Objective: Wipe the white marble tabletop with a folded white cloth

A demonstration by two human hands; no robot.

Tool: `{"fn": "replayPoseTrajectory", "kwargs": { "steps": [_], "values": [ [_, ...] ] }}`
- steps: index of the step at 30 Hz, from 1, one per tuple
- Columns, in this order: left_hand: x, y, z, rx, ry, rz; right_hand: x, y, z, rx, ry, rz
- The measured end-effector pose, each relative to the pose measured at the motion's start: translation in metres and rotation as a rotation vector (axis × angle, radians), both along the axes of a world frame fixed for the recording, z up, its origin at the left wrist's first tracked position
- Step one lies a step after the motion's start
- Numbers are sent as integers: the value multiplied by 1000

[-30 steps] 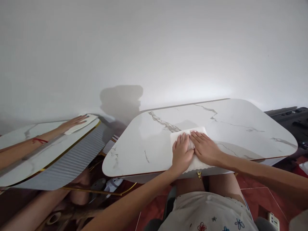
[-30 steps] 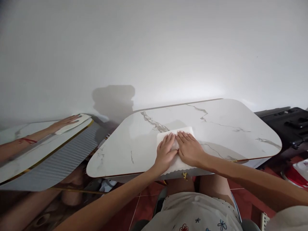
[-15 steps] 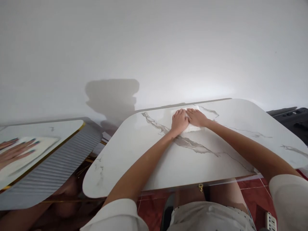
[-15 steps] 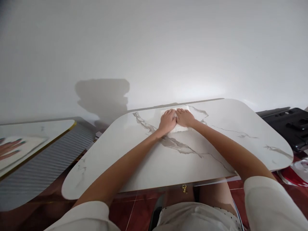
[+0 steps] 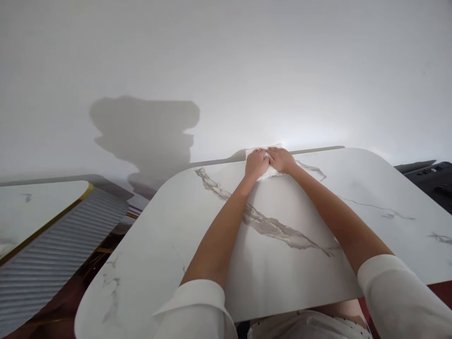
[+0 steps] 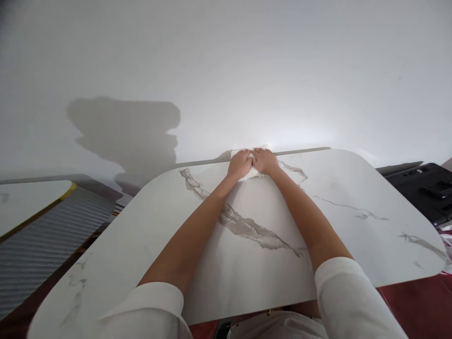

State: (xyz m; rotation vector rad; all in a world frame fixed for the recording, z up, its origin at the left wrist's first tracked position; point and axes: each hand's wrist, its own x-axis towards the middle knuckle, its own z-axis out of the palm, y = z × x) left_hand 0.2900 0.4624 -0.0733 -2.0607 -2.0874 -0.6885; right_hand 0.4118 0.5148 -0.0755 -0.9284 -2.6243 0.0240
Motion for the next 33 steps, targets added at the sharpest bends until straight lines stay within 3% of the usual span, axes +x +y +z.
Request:
{"fn": "replayPoseTrajectory", "kwargs": {
  "steps": [5, 10, 14, 21, 25, 28, 33],
  "values": [
    [10, -15, 3, -18, 62, 34, 5, -17, 2, -3, -54, -88],
    [24, -52, 0, -45, 94, 39, 20, -56, 2, 4, -72, -87],
    [37, -104, -1, -84, 106, 12, 37, -111, 1, 15, -64, -78],
    [75, -224, 2, -159, -58, 33, 81, -222, -1, 50, 9, 13],
    [110, -271, 8, -285, -200, 83, 117, -262, -1, 26, 29, 85],
    [142, -279, 14, -361, -276, 67, 151, -269, 1, -2, 17, 85],
    [185, -258, 22, -433, -361, 0, 201, -257, 7, -14, -39, 31]
  ]
}}
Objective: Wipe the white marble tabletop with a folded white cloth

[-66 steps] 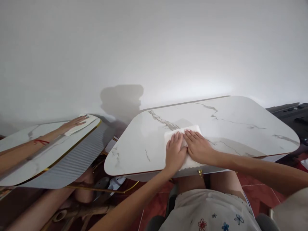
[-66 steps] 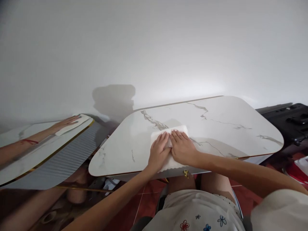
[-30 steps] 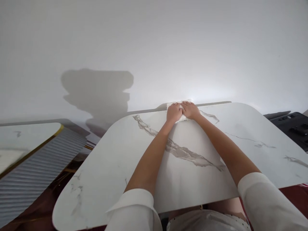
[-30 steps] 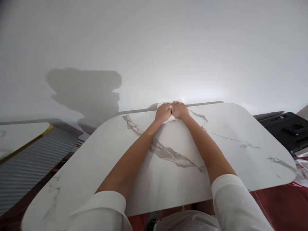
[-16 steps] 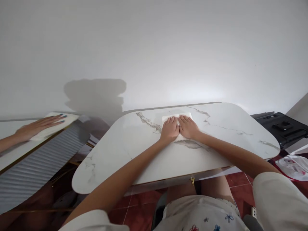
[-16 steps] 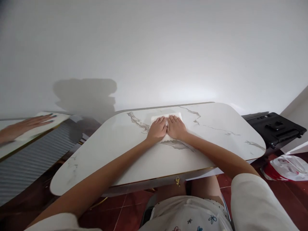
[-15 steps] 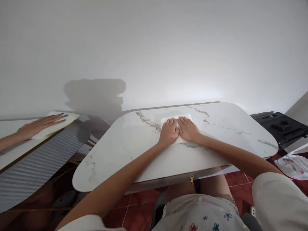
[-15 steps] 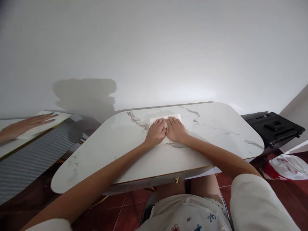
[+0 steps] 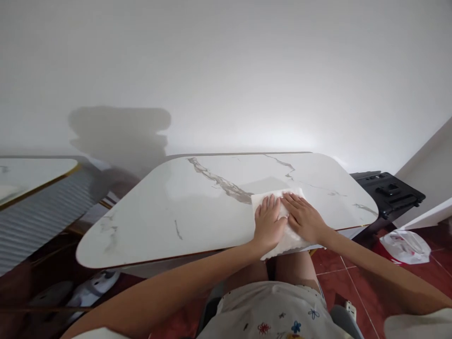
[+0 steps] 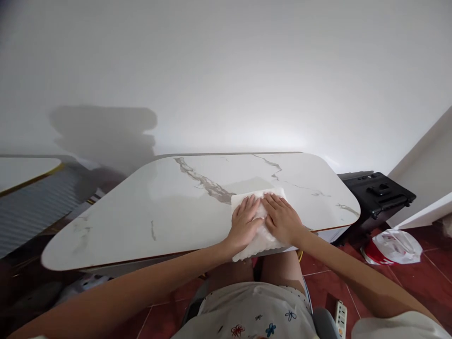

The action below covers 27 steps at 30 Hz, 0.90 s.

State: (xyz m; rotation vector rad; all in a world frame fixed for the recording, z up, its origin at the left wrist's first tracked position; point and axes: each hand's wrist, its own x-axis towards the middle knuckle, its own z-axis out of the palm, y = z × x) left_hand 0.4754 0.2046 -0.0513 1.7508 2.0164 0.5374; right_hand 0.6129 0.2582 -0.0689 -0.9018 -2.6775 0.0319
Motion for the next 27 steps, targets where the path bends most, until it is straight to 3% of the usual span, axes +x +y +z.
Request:
{"fn": "replayPoseTrajectory", "kwargs": {
  "steps": [3, 6, 10, 18, 22, 27],
  "values": [
    [7, 23, -2, 10, -7, -30, 9, 14, -1, 7, -21, -53],
    [-3, 54, -10, 67, 36, -47, -2, 42, -4, 23, -33, -90],
    [-27, 110, -17, 216, 114, -7, -32, 101, -3, 26, -45, -97],
    [-69, 219, -16, 392, 191, -20, -82, 217, -1, 25, -56, -126],
    [-77, 251, -17, 417, 238, 9, -95, 249, -1, 32, -28, -108],
    [-85, 275, -17, 407, 269, -13, -104, 272, -4, 28, 17, -120]
  ]
}}
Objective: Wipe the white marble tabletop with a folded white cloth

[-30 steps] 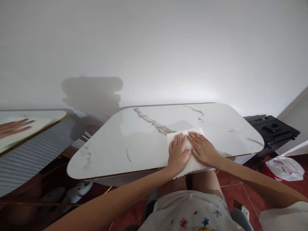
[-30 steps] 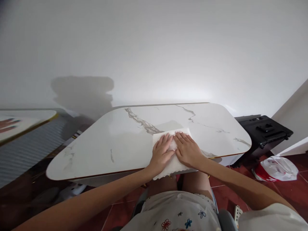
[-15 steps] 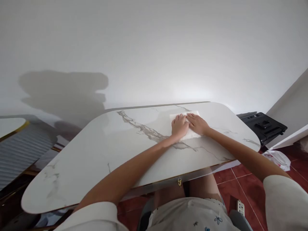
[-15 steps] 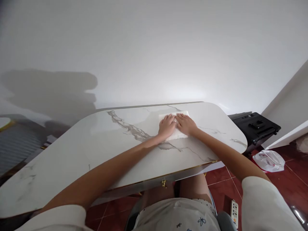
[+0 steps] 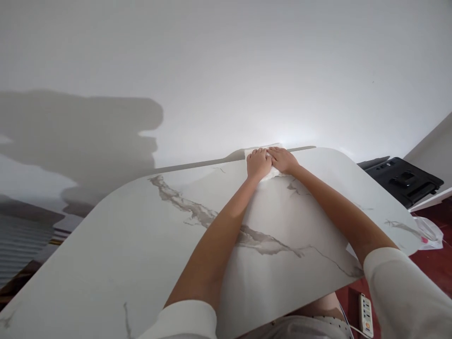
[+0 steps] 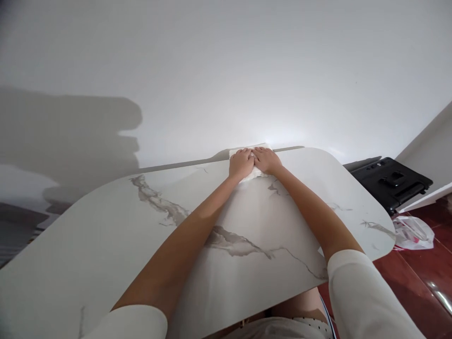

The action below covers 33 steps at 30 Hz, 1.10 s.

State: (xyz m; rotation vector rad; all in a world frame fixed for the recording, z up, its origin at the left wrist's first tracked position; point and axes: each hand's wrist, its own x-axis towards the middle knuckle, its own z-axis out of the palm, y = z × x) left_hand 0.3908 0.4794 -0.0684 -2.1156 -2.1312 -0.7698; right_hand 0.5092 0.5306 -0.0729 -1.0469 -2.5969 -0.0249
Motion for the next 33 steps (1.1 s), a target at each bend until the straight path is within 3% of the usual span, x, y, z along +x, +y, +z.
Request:
{"fn": "replayPoseTrajectory", "kwargs": {
  "steps": [8, 16, 21, 26, 30, 33],
  "values": [
    [-1, 6, -2, 17, 61, 24, -3, 2, 0, 22, -3, -18],
    [8, -38, -2, 17, 88, 16, 7, -45, 4, 56, -57, -39],
    [16, -86, -5, -32, 80, 4, 19, -97, 1, 60, -67, -47],
    [30, -155, -6, -90, -35, -1, 42, -164, 0, 45, -74, -1],
    [52, -217, -12, -145, -151, 25, 74, -225, 1, 30, -49, 90],
    [78, -250, -15, -196, -195, 31, 103, -256, 1, 12, -27, 140]
  ]
}}
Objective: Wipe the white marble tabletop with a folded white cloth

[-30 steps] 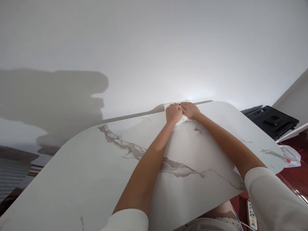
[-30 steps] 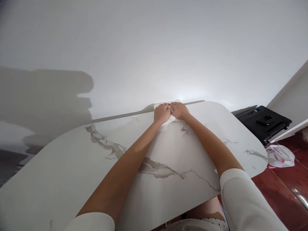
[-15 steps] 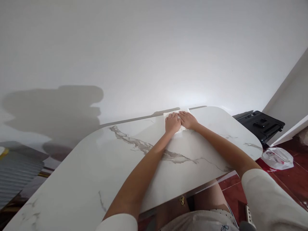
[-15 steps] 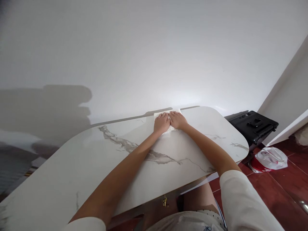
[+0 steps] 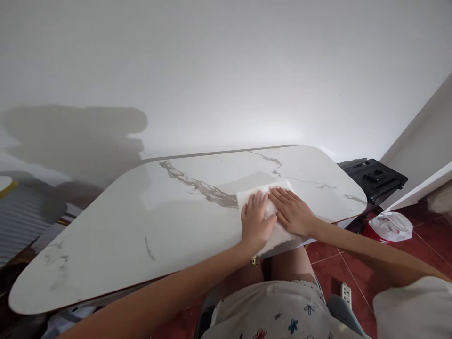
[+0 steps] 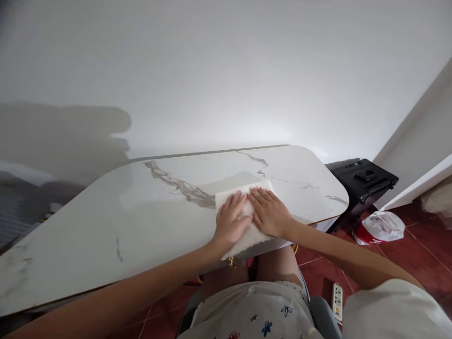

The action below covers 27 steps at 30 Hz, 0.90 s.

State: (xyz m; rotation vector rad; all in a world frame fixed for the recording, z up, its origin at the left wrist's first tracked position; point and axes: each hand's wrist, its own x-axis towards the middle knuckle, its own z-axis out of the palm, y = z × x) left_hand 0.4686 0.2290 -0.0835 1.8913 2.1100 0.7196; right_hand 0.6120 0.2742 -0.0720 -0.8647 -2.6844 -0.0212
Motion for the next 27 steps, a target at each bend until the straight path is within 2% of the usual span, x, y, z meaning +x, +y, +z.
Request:
{"fn": "replayPoseTrajectory", "kwargs": {
  "steps": [2, 4, 9, 12, 15, 19, 27],
  "values": [
    [20, -11, 3, -23, -21, -23, 21, -8, 0, -23, 11, -5],
    [42, -12, 9, -39, -54, -56, 42, -4, 1, -49, 13, -23],
    [91, 8, 28, -113, -180, -142, 95, 27, 1, -91, -24, -44],
    [106, 23, 34, -159, -250, -192, 115, 42, 0, -77, -37, -74],
    [105, 36, 37, -167, -280, -217, 118, 52, -2, -47, -42, -76],
    [84, 64, 36, -152, -246, -206, 98, 80, -4, -9, -34, -55],
    [40, 164, 22, 37, 20, -74, 31, 189, -5, -34, -26, -113]
  ]
}}
